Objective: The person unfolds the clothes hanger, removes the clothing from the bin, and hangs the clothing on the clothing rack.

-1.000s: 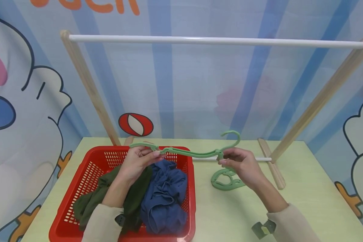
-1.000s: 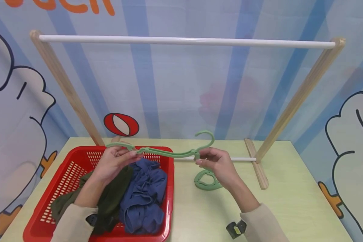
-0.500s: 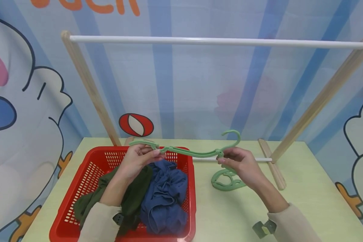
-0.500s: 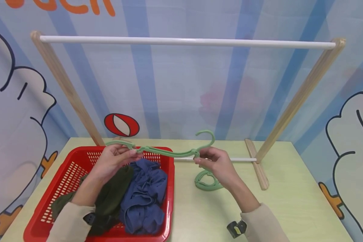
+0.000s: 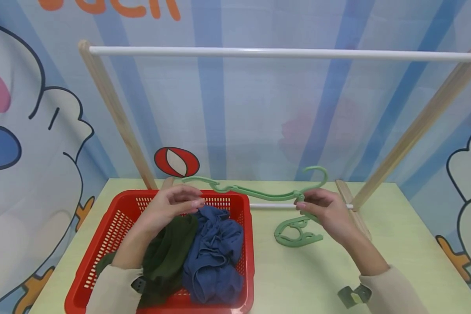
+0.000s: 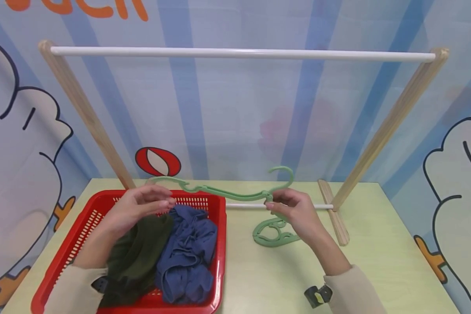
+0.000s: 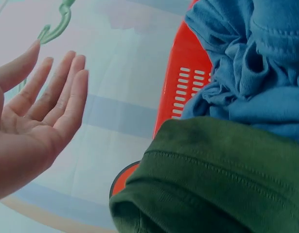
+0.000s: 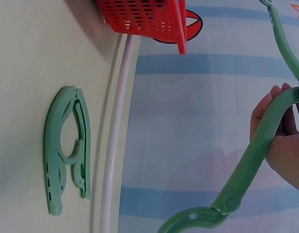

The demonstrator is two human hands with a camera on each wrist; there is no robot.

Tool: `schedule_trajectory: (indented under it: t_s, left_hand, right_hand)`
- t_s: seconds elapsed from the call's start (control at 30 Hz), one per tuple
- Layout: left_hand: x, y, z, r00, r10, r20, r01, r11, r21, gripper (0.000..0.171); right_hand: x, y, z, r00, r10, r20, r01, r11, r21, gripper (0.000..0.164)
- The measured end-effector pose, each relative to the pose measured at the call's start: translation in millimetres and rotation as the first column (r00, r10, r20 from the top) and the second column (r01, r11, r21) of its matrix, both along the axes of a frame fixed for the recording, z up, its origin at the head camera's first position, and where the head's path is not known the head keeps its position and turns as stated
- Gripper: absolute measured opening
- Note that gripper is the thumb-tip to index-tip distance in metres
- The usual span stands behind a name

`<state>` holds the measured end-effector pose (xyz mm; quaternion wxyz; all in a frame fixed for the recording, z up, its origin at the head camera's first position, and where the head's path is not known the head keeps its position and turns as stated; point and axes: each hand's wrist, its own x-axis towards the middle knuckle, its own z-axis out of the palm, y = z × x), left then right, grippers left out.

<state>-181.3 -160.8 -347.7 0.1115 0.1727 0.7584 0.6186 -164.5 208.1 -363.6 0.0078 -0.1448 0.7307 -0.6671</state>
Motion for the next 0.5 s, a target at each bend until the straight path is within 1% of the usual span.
schedule_trajectory:
  t_s: [0.13, 0.2, 0.33, 0.43, 0.5]
  left_hand:
    - [-0.4, -1.8, -0.4, 0.998, -0.064, 0.023, 0.065, 0.996, -0.059, 0.035]
    - [-1.2, -1.8, -1.4, 0.994, -0.099, 0.045, 0.103, 0.991, -0.087, 0.035]
    - [-4.2, -0.3, -7.6, 0.98, -0.173, 0.096, 0.186, 0.972, -0.143, 0.033]
    - [-5.5, 1.3, -14.0, 0.962, -0.241, 0.13, 0.262, 0.949, -0.178, 0.033]
    - [-5.4, 2.0, -18.2, 0.946, -0.285, 0.151, 0.312, 0.93, -0.195, 0.033]
  right_hand:
    - [1.5, 9.4, 0.4, 0.999, -0.043, 0.009, 0.042, 0.996, 0.073, 0.012]
    - [2.4, 14.0, 0.5, 0.999, -0.046, 0.005, 0.046, 0.995, 0.084, 0.012]
    - [3.6, 21.4, -0.9, 1.0, 0.001, 0.001, -0.001, 1.0, -0.012, 0.014]
    - [4.4, 26.7, -3.3, 0.999, 0.041, -0.003, -0.041, 0.996, -0.078, 0.017]
    - [5.1, 30.3, -5.0, 0.999, 0.053, -0.005, -0.053, 0.994, -0.091, 0.016]
